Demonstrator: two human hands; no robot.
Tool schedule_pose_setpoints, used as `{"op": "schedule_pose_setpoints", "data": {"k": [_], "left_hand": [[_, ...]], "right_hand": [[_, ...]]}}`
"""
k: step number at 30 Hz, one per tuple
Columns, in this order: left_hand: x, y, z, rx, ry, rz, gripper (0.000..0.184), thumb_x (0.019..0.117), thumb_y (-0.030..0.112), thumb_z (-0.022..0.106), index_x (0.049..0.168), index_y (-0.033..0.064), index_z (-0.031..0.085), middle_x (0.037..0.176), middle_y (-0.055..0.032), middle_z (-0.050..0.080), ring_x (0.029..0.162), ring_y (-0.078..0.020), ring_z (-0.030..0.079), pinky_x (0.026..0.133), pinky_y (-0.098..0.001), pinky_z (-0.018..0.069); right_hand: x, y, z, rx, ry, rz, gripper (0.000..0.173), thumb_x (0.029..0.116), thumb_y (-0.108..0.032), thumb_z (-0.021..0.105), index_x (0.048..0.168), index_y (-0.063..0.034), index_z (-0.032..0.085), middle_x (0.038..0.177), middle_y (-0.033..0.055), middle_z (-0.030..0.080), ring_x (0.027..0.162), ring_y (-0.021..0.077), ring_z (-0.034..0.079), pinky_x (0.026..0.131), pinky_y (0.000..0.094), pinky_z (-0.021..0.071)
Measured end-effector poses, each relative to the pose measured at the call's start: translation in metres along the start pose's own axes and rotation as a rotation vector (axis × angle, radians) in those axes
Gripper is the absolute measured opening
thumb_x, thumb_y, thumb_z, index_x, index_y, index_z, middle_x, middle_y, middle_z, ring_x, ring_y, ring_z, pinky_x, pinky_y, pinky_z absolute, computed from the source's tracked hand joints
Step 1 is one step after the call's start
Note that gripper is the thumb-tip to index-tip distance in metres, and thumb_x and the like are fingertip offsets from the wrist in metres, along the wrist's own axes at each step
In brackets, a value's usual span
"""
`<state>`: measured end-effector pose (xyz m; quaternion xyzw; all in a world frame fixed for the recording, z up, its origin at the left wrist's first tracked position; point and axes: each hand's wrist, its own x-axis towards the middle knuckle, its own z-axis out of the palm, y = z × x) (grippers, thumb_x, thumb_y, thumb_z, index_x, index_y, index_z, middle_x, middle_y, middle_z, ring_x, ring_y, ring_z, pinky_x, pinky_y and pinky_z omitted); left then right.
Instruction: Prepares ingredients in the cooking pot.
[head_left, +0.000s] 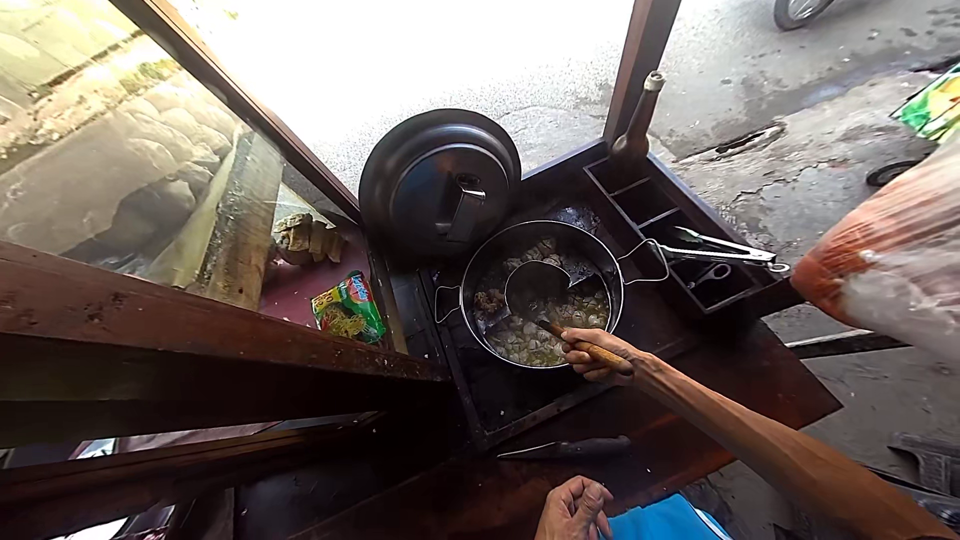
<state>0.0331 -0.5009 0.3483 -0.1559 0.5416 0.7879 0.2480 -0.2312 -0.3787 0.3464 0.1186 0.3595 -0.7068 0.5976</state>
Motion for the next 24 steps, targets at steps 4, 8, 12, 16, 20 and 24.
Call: {"op": "schedule_pose_setpoints", "data": {"k": [4,8,12,16,20,24], "left_hand": [[0.001,-0.001,0.001,-0.003,-0.004,-0.009,0.031,0.1083,0.023,0.046,0.111,-0.0011,0.066,0.070,0.0026,0.066,0.051,-0.0009,0.054,0.052,-0.0171,0.0472],[0.003,-0.002,0.002,0.000,-0.012,-0.013,0.030,0.1082,0.023,0.047,0.110,-0.0001,0.067,0.070,0.0017,0.067,0.051,-0.0013,0.055,0.051,-0.0172,0.0475],[0.005,0.000,0.003,0.003,-0.027,-0.022,0.031,0.1079,0.024,0.047,0.110,0.0004,0.067,0.071,0.0025,0.068,0.052,-0.0010,0.055,0.052,-0.0172,0.0477],[0.005,-0.001,0.004,0.004,-0.022,-0.028,0.031,0.1079,0.025,0.048,0.111,0.0002,0.067,0.071,0.0023,0.068,0.052,-0.0013,0.055,0.052,-0.0174,0.0480],[0.004,-0.001,0.003,0.013,-0.019,-0.022,0.030,0.1079,0.025,0.049,0.110,0.0006,0.067,0.071,0.0025,0.067,0.053,-0.0011,0.055,0.053,-0.0174,0.0482],[0.003,0.001,0.004,0.019,-0.016,-0.021,0.031,0.1078,0.025,0.048,0.111,0.0003,0.067,0.071,0.0034,0.067,0.053,-0.0008,0.055,0.053,-0.0175,0.0483]], "right_hand": [[-0.031,0.005,-0.002,0.033,-0.003,0.027,0.033,0.1099,-0.028,0.034,0.087,-0.0135,0.051,0.057,-0.0055,0.048,0.040,-0.0020,0.043,0.035,0.0112,0.0332],[-0.054,0.008,-0.003,0.053,0.014,0.037,0.033,0.1105,-0.028,0.033,0.087,-0.0133,0.051,0.057,-0.0057,0.047,0.040,-0.0027,0.043,0.036,0.0105,0.0333],[-0.070,0.008,-0.006,0.070,0.030,0.031,0.034,0.1102,-0.028,0.033,0.086,-0.0132,0.051,0.056,-0.0059,0.046,0.039,-0.0030,0.042,0.036,0.0100,0.0330],[-0.082,0.009,-0.008,0.107,0.014,0.022,0.035,0.1098,-0.028,0.032,0.085,-0.0132,0.052,0.056,-0.0060,0.047,0.039,-0.0038,0.042,0.036,0.0094,0.0335],[-0.092,0.010,-0.009,0.147,0.003,0.021,0.034,0.1102,-0.028,0.032,0.087,-0.0132,0.051,0.058,-0.0058,0.048,0.039,-0.0039,0.044,0.036,0.0091,0.0348],[-0.100,0.011,-0.008,0.162,-0.004,-0.001,0.033,0.1104,-0.028,0.032,0.089,-0.0127,0.052,0.059,-0.0061,0.048,0.040,-0.0044,0.044,0.036,0.0086,0.0361]]}}
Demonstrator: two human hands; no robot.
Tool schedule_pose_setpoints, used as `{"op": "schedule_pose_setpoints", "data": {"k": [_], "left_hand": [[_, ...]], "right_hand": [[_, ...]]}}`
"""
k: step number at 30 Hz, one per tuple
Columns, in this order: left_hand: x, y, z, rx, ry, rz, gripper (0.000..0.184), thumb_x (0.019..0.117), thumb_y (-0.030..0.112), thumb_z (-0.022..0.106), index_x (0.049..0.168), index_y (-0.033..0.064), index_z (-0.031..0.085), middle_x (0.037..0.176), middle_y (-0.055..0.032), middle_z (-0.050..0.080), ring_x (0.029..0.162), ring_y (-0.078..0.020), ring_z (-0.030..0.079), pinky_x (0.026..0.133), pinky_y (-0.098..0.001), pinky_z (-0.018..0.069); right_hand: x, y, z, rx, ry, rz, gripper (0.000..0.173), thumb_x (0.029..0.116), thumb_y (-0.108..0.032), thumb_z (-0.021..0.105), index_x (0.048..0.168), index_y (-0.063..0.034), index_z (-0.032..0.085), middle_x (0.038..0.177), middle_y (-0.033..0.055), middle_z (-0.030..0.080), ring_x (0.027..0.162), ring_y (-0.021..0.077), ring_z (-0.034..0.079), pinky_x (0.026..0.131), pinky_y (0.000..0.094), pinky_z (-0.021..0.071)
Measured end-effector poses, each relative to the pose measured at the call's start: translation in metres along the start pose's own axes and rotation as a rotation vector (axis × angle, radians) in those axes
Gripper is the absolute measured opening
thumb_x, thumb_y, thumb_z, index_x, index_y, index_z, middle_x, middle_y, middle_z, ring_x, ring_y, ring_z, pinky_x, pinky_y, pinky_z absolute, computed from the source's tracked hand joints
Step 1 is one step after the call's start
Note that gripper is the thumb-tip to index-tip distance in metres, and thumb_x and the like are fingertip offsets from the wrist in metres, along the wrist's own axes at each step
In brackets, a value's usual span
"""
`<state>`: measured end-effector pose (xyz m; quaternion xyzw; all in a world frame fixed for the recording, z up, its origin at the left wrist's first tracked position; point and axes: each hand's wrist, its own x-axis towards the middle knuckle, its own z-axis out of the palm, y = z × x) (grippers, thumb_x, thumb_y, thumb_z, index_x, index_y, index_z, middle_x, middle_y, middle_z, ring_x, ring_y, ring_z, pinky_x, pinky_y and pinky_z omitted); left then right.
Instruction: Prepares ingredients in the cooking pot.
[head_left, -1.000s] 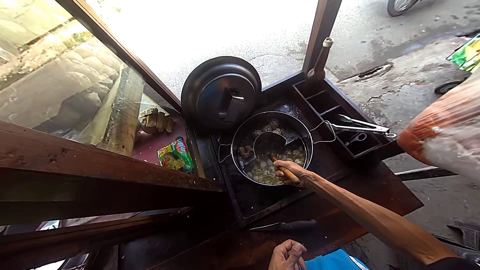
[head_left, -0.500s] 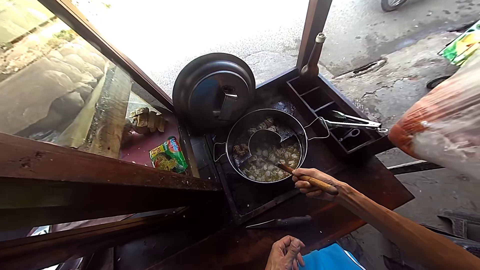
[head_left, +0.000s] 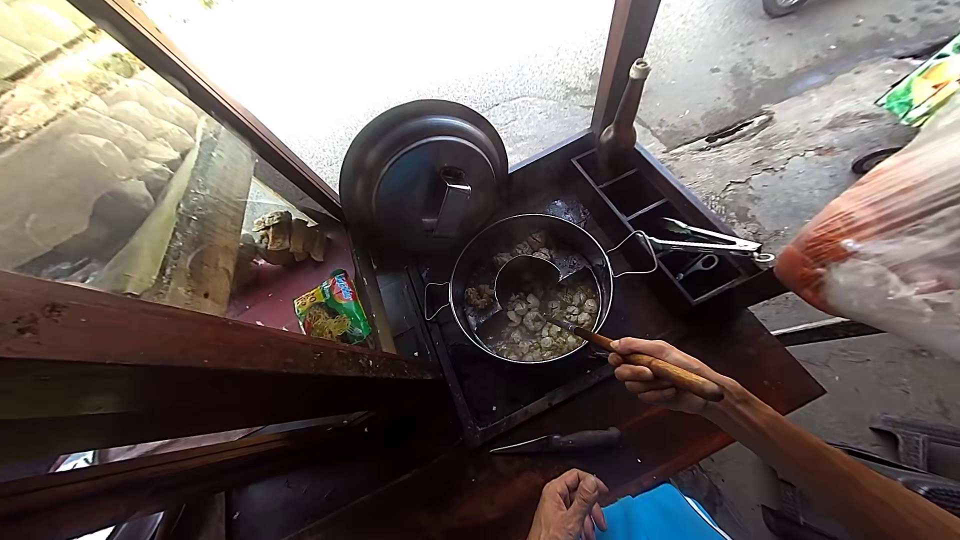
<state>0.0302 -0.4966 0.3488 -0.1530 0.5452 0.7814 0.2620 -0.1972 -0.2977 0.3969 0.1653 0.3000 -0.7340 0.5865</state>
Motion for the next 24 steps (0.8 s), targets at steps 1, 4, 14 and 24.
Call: {"op": "schedule_pose_setpoints", "data": {"k": [1,4,14,24], "left_hand": [[0.000,0.000,0.000,-0.001,0.000,-0.004,0.031,0.1079,0.025,0.048,0.111,0.0002,0.066,0.072,0.0034,0.067,0.053,-0.0007,0.055,0.053,-0.0175,0.0483],[0.001,0.000,0.000,-0.006,-0.006,-0.004,0.031,0.1078,0.024,0.048,0.111,0.0002,0.066,0.071,0.0034,0.067,0.053,-0.0005,0.055,0.053,-0.0170,0.0481],[0.000,0.000,0.000,-0.008,0.000,-0.004,0.031,0.1076,0.026,0.049,0.110,0.0003,0.067,0.071,0.0029,0.068,0.053,-0.0009,0.055,0.052,-0.0175,0.0485],[0.003,0.003,0.000,0.005,-0.022,-0.001,0.030,0.1079,0.024,0.049,0.110,0.0003,0.067,0.070,0.0027,0.067,0.052,-0.0011,0.055,0.052,-0.0175,0.0482]], "right_hand": [[-0.002,0.001,0.001,0.006,0.001,-0.006,0.034,0.1104,-0.028,0.032,0.089,-0.0125,0.053,0.059,-0.0061,0.048,0.040,-0.0044,0.044,0.036,0.0085,0.0361],[-0.007,0.006,0.007,-0.046,0.037,-0.019,0.035,0.1107,-0.028,0.031,0.088,-0.0130,0.052,0.058,-0.0064,0.048,0.039,-0.0045,0.043,0.036,0.0085,0.0344],[-0.038,0.010,0.035,0.104,0.034,-0.041,0.035,0.1112,-0.028,0.030,0.090,-0.0115,0.053,0.061,-0.0053,0.050,0.040,-0.0044,0.045,0.036,0.0083,0.0369],[-0.051,0.002,0.049,0.058,0.115,-0.030,0.036,0.1122,-0.029,0.030,0.090,-0.0119,0.051,0.062,-0.0048,0.048,0.040,-0.0040,0.043,0.035,0.0087,0.0354]]}}
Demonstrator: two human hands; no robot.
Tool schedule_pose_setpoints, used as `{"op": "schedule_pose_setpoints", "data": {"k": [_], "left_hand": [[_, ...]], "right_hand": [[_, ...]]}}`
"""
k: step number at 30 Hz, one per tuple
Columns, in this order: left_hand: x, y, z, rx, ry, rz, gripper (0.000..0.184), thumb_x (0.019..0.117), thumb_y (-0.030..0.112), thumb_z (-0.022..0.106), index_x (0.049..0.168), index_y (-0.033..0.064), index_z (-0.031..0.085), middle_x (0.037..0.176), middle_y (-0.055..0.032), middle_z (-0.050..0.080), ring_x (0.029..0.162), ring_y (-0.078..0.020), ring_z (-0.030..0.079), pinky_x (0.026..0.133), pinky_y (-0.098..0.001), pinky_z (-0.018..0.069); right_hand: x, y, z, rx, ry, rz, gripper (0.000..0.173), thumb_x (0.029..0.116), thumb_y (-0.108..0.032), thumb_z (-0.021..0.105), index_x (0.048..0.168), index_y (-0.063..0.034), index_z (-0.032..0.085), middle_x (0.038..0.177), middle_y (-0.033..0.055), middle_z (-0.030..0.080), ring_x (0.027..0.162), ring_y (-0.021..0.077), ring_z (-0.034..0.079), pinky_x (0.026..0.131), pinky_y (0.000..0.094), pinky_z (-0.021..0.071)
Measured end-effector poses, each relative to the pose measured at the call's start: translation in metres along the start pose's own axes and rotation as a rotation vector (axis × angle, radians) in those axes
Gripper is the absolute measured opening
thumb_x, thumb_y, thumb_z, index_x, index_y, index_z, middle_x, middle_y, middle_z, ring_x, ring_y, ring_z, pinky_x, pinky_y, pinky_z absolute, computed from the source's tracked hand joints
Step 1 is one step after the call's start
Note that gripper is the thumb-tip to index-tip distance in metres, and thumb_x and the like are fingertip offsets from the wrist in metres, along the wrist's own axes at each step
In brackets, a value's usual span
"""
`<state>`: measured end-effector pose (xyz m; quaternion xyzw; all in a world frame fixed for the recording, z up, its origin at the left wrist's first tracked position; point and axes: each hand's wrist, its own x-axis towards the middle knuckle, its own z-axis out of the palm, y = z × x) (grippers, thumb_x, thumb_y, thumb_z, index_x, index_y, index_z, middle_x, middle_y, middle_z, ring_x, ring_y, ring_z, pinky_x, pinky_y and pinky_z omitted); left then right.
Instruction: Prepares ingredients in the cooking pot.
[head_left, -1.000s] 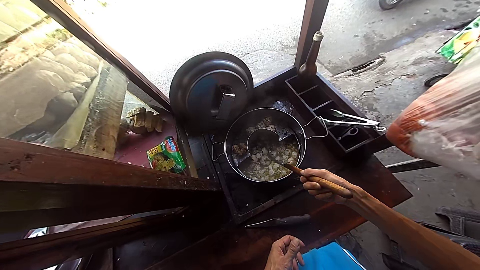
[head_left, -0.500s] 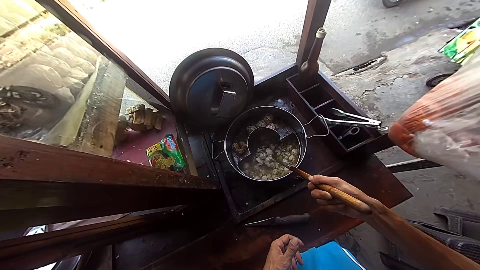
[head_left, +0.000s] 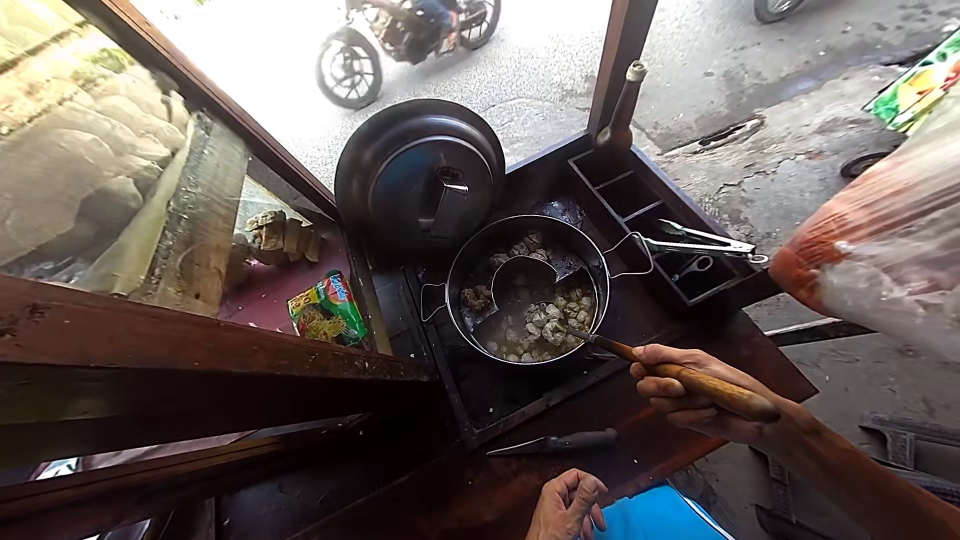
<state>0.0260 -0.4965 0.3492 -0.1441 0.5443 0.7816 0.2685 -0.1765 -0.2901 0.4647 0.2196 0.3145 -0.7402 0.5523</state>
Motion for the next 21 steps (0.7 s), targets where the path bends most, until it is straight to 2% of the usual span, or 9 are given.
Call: {"op": "schedule_pose_setpoints", "data": {"k": [5,8,11,13,15,16,18,19,21], "left_hand": [[0.001,0.008,0.003,-0.020,-0.020,0.031,0.033,0.1080,0.028,0.049,0.111,0.0004,0.067,0.071,0.0035,0.067,0.053,-0.0003,0.055,0.052,-0.0171,0.0478],[0.002,0.030,0.013,-0.055,-0.114,0.135,0.043,0.1059,0.041,0.053,0.113,0.0011,0.067,0.073,0.0039,0.068,0.055,0.0000,0.056,0.053,-0.0169,0.0484],[0.003,0.060,0.027,-0.123,-0.198,0.254,0.060,0.0993,0.058,0.052,0.112,0.0017,0.067,0.075,0.0031,0.068,0.057,-0.0003,0.058,0.054,-0.0170,0.0489],[0.003,0.077,0.036,-0.187,-0.264,0.309,0.068,0.0977,0.064,0.048,0.111,0.0006,0.067,0.079,-0.0010,0.072,0.060,-0.0018,0.061,0.056,-0.0176,0.0506],[0.000,0.090,0.044,-0.260,-0.299,0.294,0.076,0.0961,0.069,0.043,0.112,-0.0012,0.068,0.085,-0.0057,0.075,0.063,-0.0045,0.065,0.058,-0.0192,0.0532],[-0.002,0.095,0.048,-0.285,-0.290,0.263,0.080,0.0943,0.072,0.042,0.111,-0.0013,0.069,0.085,-0.0069,0.076,0.064,-0.0060,0.067,0.059,-0.0204,0.0549],[-0.005,0.100,0.052,-0.320,-0.240,0.176,0.088,0.0920,0.077,0.036,0.110,-0.0011,0.071,0.084,-0.0074,0.076,0.062,-0.0086,0.069,0.058,-0.0229,0.0572],[-0.007,0.101,0.054,-0.350,-0.220,0.137,0.088,0.0928,0.078,0.035,0.108,-0.0009,0.072,0.082,-0.0073,0.076,0.062,-0.0093,0.070,0.057,-0.0234,0.0576],[-0.009,0.107,0.059,-0.431,-0.194,0.095,0.081,0.0970,0.072,0.036,0.107,-0.0001,0.071,0.083,-0.0080,0.077,0.064,-0.0104,0.072,0.058,-0.0238,0.0591]], "right_hand": [[0.006,0.012,0.007,0.030,0.001,-0.067,0.039,0.1126,-0.030,0.027,0.089,-0.0122,0.052,0.060,-0.0055,0.048,0.040,-0.0040,0.043,0.036,0.0087,0.0355],[0.012,0.026,0.013,0.081,-0.030,-0.130,0.040,0.1126,-0.030,0.026,0.089,-0.0119,0.053,0.059,-0.0057,0.050,0.041,-0.0037,0.046,0.038,0.0089,0.0382],[0.018,0.040,0.025,0.089,0.001,-0.171,0.041,0.1133,-0.030,0.025,0.089,-0.0107,0.053,0.058,-0.0051,0.049,0.041,-0.0021,0.046,0.038,0.0103,0.0384],[0.021,0.047,0.033,0.083,0.025,-0.177,0.042,0.1137,-0.031,0.024,0.089,-0.0103,0.051,0.056,-0.0048,0.048,0.040,-0.0007,0.045,0.037,0.0116,0.0386],[0.026,0.054,0.037,0.098,0.035,-0.179,0.043,0.1136,-0.032,0.024,0.088,-0.0107,0.051,0.055,-0.0050,0.047,0.039,-0.0001,0.045,0.038,0.0124,0.0388],[0.028,0.057,0.038,0.104,0.042,-0.194,0.043,0.1138,-0.031,0.024,0.089,-0.0098,0.051,0.056,-0.0041,0.048,0.041,0.0007,0.047,0.039,0.0129,0.0407],[0.031,0.064,0.040,0.093,0.060,-0.233,0.044,0.1141,-0.030,0.024,0.090,-0.0068,0.052,0.059,0.0014,0.057,0.049,0.0073,0.059,0.048,0.0191,0.0525],[0.032,0.068,0.042,0.067,0.073,-0.253,0.045,0.1140,-0.029,0.023,0.090,-0.0057,0.053,0.063,0.0046,0.063,0.054,0.0106,0.065,0.053,0.0223,0.0567],[0.037,0.078,0.044,0.029,0.099,-0.276,0.046,0.1135,-0.026,0.025,0.087,-0.0049,0.055,0.067,0.0079,0.068,0.062,0.0140,0.070,0.059,0.0255,0.0588]]}}
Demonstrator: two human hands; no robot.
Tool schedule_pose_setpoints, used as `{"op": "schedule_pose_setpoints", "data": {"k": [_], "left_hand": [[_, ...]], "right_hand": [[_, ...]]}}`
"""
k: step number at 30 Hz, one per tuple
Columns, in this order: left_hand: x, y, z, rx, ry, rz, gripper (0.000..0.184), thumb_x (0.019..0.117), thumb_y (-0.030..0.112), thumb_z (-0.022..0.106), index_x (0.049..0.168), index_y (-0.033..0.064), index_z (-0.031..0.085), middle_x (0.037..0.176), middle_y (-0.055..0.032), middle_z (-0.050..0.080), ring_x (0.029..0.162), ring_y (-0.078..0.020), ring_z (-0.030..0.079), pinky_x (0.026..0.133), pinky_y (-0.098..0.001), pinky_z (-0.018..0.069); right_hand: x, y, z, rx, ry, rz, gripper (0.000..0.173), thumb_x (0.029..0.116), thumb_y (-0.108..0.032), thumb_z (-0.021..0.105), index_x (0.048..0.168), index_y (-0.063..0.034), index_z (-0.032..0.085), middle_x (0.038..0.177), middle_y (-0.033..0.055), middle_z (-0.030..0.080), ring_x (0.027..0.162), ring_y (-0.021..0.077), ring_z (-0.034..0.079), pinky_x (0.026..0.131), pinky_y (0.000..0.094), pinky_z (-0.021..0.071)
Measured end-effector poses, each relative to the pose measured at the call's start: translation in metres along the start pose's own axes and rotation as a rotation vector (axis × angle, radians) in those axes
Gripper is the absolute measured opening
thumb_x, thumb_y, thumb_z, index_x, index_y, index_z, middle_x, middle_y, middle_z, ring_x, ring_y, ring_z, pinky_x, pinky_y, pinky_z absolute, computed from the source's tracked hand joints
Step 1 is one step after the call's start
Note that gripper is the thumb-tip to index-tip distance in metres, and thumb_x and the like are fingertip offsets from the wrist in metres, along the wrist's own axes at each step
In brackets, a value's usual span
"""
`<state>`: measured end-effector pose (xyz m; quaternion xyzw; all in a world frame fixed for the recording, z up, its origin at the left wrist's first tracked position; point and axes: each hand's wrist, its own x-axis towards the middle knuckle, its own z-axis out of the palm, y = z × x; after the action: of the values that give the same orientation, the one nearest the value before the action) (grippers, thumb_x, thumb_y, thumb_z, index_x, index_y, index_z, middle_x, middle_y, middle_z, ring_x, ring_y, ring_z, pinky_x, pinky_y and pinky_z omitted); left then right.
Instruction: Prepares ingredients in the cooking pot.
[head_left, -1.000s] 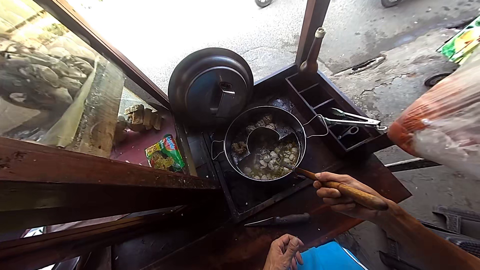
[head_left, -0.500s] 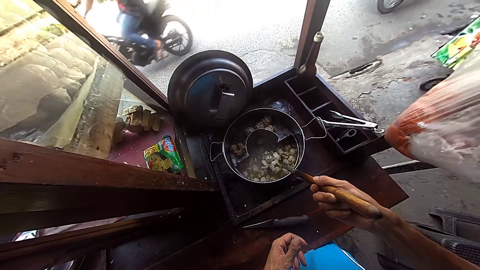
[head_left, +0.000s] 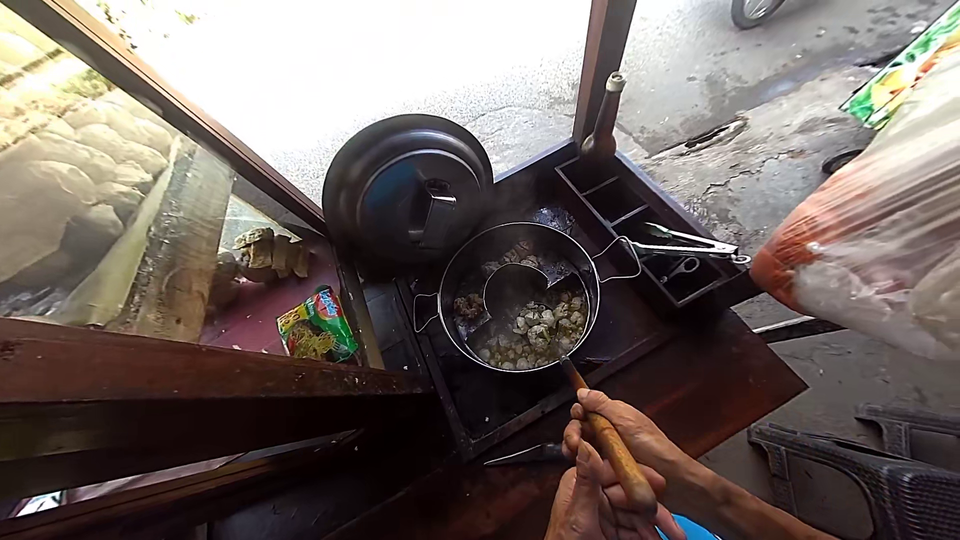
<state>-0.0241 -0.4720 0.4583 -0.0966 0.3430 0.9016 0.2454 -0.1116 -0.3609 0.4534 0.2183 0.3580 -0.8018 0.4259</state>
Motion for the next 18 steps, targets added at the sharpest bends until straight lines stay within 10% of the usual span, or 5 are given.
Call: {"op": "schedule_pose_setpoints", "data": {"k": [7,18], "left_hand": [[0.007,0.006,0.015,-0.164,0.226,-0.010,0.054,0.1122,0.036,0.019,0.101,0.0012,0.059,0.081,-0.0102,0.074,0.066,-0.0126,0.073,0.062,-0.0232,0.0605],[0.025,-0.001,0.012,-0.171,0.292,-0.096,0.021,0.1055,0.012,0.041,0.106,0.0000,0.058,0.075,-0.0115,0.074,0.064,-0.0164,0.074,0.064,-0.0280,0.0628]], "right_hand": [[0.000,0.009,-0.002,0.011,-0.008,-0.015,0.047,0.1141,-0.026,0.028,0.085,-0.0066,0.059,0.073,0.0062,0.070,0.062,0.0072,0.067,0.055,0.0181,0.0530],[0.029,-0.048,-0.074,-0.725,-0.280,0.217,0.055,0.1077,-0.054,0.034,0.101,-0.0103,0.068,0.085,-0.0012,0.073,0.076,0.0089,0.071,0.070,0.0280,0.0596]]}}
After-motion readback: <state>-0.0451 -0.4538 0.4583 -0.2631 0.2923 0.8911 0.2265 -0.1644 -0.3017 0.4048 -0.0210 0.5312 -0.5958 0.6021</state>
